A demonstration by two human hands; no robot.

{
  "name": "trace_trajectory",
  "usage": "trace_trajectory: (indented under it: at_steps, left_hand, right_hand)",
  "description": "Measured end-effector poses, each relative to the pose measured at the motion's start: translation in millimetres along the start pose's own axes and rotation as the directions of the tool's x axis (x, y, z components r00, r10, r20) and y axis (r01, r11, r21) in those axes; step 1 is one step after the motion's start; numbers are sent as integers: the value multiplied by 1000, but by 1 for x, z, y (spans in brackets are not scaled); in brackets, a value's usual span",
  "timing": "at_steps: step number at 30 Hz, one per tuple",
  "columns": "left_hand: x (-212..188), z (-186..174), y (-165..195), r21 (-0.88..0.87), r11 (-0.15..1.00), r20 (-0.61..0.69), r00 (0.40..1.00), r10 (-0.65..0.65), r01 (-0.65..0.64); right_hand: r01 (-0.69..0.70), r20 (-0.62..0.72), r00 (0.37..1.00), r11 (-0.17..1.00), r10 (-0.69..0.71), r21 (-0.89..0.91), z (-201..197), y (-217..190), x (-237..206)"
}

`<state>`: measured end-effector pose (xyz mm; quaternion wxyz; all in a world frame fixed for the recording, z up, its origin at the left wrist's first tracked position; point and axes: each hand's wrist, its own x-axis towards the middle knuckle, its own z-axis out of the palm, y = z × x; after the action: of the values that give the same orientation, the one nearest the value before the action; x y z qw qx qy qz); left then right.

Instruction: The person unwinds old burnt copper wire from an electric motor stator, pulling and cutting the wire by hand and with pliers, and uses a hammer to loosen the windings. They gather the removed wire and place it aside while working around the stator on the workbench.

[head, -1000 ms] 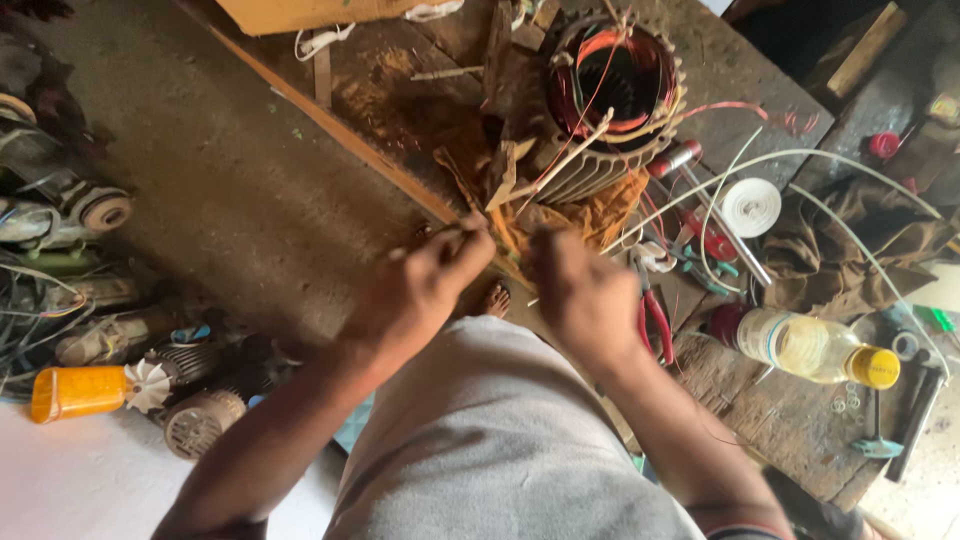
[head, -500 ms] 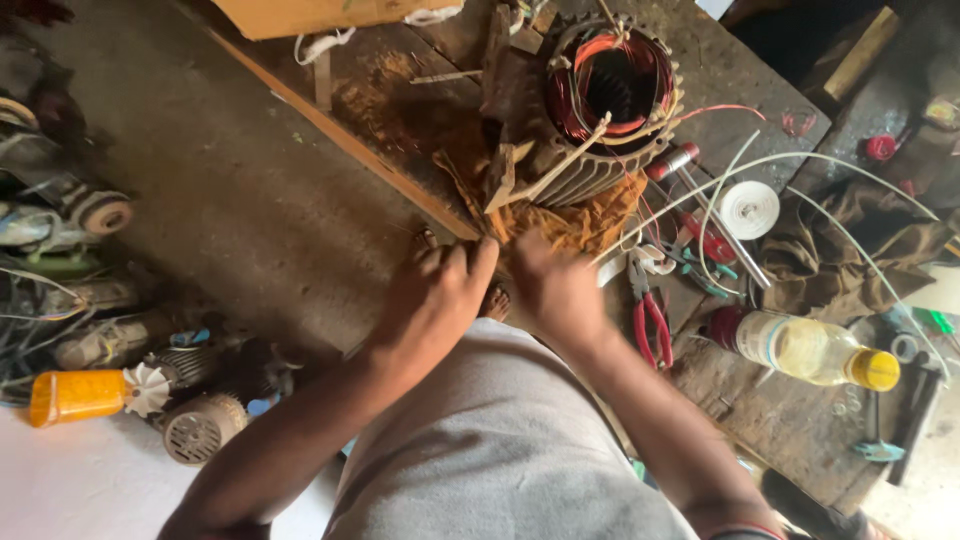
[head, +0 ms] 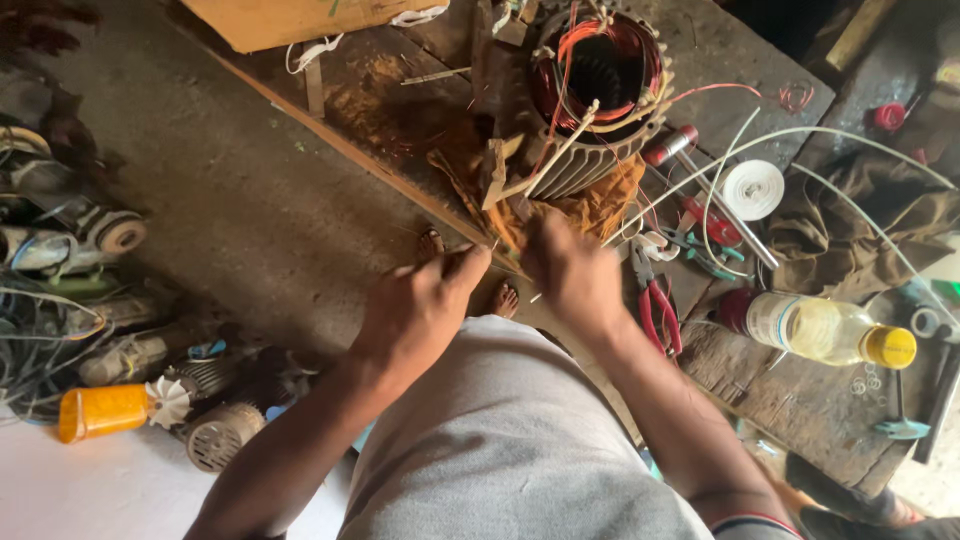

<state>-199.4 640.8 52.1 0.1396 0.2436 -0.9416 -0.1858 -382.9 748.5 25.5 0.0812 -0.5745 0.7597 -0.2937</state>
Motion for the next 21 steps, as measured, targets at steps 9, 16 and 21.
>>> trace_trajectory:
  at_steps: [9,16,21]
  left_hand:
    - [33,-44,9,-113,979,16,985,174,-171]
    - [110,-65,-19,157,867,-19,876,482,-474]
    - [155,-42,-46,176,722,-28,729,683,-669]
  right_hand:
    - [4,-48,999,907,18,420,-22,8,-26]
    - [-209,-313,921,972,233,110,-42,15,-24]
    - [-424,-131,788,685,601,592,-15,0,-13]
